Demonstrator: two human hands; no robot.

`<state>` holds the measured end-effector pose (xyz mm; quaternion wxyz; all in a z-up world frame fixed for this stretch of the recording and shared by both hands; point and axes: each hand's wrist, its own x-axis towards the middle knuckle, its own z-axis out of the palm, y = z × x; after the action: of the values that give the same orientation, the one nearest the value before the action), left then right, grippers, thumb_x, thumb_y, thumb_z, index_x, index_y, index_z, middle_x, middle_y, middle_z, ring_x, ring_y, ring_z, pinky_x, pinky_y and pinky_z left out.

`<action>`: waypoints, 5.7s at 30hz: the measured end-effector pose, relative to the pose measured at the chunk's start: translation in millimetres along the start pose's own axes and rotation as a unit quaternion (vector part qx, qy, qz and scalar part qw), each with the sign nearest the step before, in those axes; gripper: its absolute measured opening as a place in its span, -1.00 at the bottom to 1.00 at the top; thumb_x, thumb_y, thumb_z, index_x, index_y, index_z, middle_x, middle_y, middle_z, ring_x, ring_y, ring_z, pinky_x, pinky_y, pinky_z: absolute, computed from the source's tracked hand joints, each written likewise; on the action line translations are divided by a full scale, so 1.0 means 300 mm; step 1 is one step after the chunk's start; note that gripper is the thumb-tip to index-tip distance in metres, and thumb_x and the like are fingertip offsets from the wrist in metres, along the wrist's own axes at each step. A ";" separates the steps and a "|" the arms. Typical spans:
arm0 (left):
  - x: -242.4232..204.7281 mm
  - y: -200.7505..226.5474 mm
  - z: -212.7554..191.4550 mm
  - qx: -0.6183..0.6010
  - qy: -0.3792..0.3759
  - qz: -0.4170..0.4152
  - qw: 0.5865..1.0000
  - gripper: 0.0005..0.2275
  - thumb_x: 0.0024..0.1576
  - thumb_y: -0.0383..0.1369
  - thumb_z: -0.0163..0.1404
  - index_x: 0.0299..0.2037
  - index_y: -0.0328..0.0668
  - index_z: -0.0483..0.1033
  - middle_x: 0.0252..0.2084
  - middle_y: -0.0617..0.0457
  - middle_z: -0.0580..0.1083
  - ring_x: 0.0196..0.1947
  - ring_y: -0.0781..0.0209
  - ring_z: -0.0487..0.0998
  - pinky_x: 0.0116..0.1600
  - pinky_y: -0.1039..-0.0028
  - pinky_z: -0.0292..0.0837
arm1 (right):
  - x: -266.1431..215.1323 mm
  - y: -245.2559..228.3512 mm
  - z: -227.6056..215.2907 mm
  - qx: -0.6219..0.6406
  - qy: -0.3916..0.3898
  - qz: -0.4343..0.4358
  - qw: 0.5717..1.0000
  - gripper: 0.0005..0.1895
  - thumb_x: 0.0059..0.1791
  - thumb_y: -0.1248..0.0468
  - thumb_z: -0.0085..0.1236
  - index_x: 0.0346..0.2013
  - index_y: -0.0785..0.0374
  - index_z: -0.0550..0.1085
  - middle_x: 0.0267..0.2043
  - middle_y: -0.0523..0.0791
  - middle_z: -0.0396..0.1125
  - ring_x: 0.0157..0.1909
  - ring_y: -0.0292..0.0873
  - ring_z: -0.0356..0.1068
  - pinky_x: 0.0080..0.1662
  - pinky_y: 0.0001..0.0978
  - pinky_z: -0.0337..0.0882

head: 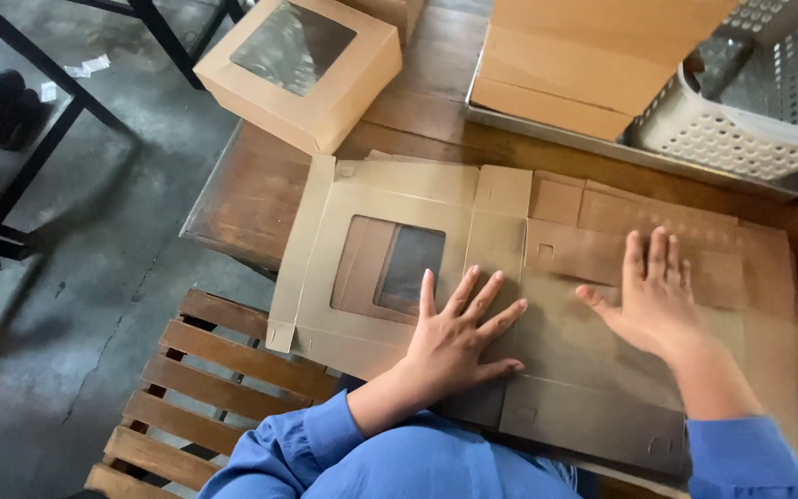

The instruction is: A person is folding and assembling a cardboard box with a clear window on a wooden table.

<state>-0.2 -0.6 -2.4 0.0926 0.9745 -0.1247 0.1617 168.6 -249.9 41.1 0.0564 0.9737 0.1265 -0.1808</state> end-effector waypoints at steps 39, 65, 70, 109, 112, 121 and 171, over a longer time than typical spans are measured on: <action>0.006 -0.005 -0.036 -0.050 -0.022 0.010 0.998 -0.32 0.13 0.31 -0.19 0.45 0.36 0.23 0.54 -0.04 0.16 0.56 -0.18 0.00 0.32 -0.60 -0.25 | -0.004 -0.128 0.021 0.048 0.120 -0.030 0.991 0.03 0.01 -0.42 -0.44 0.56 0.19 -0.17 0.64 0.05 -0.42 0.63 0.12 -0.43 0.46 0.25 -0.33; 0.019 0.020 -0.010 -0.088 -0.132 -0.011 0.987 -0.27 0.15 0.30 -0.22 0.53 0.41 -0.01 0.59 -0.07 -0.04 0.58 -0.24 -0.20 0.31 -0.66 -0.50 | -0.055 -0.088 0.014 0.072 0.037 -0.015 0.997 -0.20 0.08 -0.44 -0.80 0.57 -0.33 -0.27 0.67 -0.31 -0.55 0.64 -0.12 -0.55 0.49 0.18 -0.44; 0.021 0.039 -0.026 -0.096 -0.144 -0.010 0.985 -0.29 0.18 0.28 -0.28 0.54 0.36 -0.03 0.59 -0.09 -0.03 0.58 -0.24 -0.19 0.32 -0.65 -0.49 | -0.029 0.021 0.096 0.067 0.081 0.069 0.992 -0.11 0.07 -0.47 -0.67 0.59 -0.16 -0.23 0.67 -0.19 -0.49 0.65 -0.10 -0.48 0.53 0.12 -0.32; 0.021 0.072 0.005 -0.120 -0.117 -0.004 0.986 -0.29 0.19 0.22 -0.15 0.54 0.29 0.03 0.60 -0.16 -0.05 0.58 -0.33 -0.24 0.26 -0.70 -0.48 | 0.386 -0.405 0.066 0.182 0.443 -0.186 0.858 -0.51 -0.05 0.06 0.27 0.15 0.07 0.50 0.05 -0.11 0.21 0.08 0.09 0.32 -0.06 0.00 0.47; 0.016 0.071 0.030 -0.107 -0.102 -0.002 0.989 -0.28 0.17 0.24 -0.13 0.54 0.31 0.03 0.59 -0.16 -0.04 0.58 -0.35 -0.24 0.25 -0.71 -0.49 | 0.328 -0.399 0.006 0.205 0.538 -0.238 0.782 -0.71 -0.01 0.14 0.24 0.00 -0.02 0.50 -0.09 -0.18 0.15 -0.06 -0.06 0.28 -0.07 -0.17 0.33; 0.002 0.070 0.050 -0.085 -0.060 0.008 0.995 -0.27 0.16 0.26 -0.13 0.53 0.29 0.08 0.59 -0.17 0.00 0.59 -0.35 -0.18 0.25 -0.72 -0.45 | 0.205 -0.385 0.030 0.263 0.454 -0.265 0.809 -0.69 0.18 -0.06 -0.03 -0.38 -0.21 0.55 -0.40 -0.31 0.44 -0.29 -0.17 0.54 -0.32 -0.37 0.47; 0.145 0.096 -0.029 -0.051 -0.192 -0.017 0.980 -0.30 0.18 0.31 -0.29 0.53 0.37 0.01 0.61 -0.01 -0.06 0.61 -0.15 -0.24 0.38 -0.58 -0.49 | -0.037 -0.305 -0.128 0.036 0.004 0.060 0.998 -0.06 0.01 -0.54 -0.85 0.58 -0.24 -0.16 0.67 -0.07 -0.38 0.62 0.23 -0.38 0.46 0.30 -0.27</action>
<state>29.3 -35.3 24.5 0.1197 0.9833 -0.1320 -0.0364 147.1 -158.3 74.9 0.0317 0.9817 0.0614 -0.1774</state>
